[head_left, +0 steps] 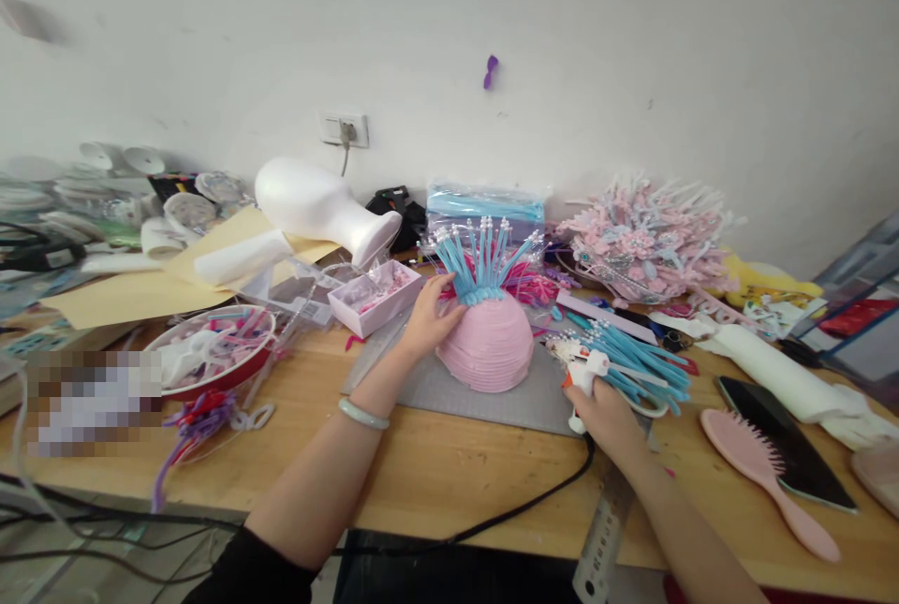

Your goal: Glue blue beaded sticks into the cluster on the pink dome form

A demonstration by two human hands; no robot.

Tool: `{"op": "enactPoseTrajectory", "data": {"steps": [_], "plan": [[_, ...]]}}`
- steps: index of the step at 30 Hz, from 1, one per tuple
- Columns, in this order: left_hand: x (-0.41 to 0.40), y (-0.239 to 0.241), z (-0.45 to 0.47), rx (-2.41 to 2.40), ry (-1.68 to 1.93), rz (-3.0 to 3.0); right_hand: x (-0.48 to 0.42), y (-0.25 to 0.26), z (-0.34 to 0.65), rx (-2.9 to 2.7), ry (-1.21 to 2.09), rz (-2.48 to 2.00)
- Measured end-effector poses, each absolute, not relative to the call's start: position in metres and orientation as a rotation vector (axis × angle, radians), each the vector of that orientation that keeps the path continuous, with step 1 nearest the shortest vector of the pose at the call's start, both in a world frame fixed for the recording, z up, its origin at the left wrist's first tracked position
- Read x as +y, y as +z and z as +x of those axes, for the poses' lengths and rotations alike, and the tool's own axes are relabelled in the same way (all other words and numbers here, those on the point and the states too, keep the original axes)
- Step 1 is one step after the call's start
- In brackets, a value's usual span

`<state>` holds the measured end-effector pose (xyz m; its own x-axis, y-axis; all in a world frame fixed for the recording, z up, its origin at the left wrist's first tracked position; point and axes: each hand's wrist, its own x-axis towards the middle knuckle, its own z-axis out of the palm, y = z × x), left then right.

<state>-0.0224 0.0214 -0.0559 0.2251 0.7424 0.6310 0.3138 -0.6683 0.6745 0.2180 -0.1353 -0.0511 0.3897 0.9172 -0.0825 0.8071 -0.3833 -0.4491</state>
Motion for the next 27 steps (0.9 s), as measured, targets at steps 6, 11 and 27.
{"op": "enactPoseTrajectory", "data": {"steps": [6,11,27], "plan": [[0.0186,-0.053,-0.0237,1.0,1.494,2.103,-0.1364,-0.0504,0.2173,-1.51,0.449,-2.302],[0.0211,-0.0541,-0.0233,1.033,1.594,2.081,-0.1362,-0.0499,0.2173,-1.526,0.46,-2.3],[0.0205,-0.0548,-0.0197,0.981,1.533,2.083,-0.1359,-0.0515,0.2184,-1.547,0.394,-2.288]]}}
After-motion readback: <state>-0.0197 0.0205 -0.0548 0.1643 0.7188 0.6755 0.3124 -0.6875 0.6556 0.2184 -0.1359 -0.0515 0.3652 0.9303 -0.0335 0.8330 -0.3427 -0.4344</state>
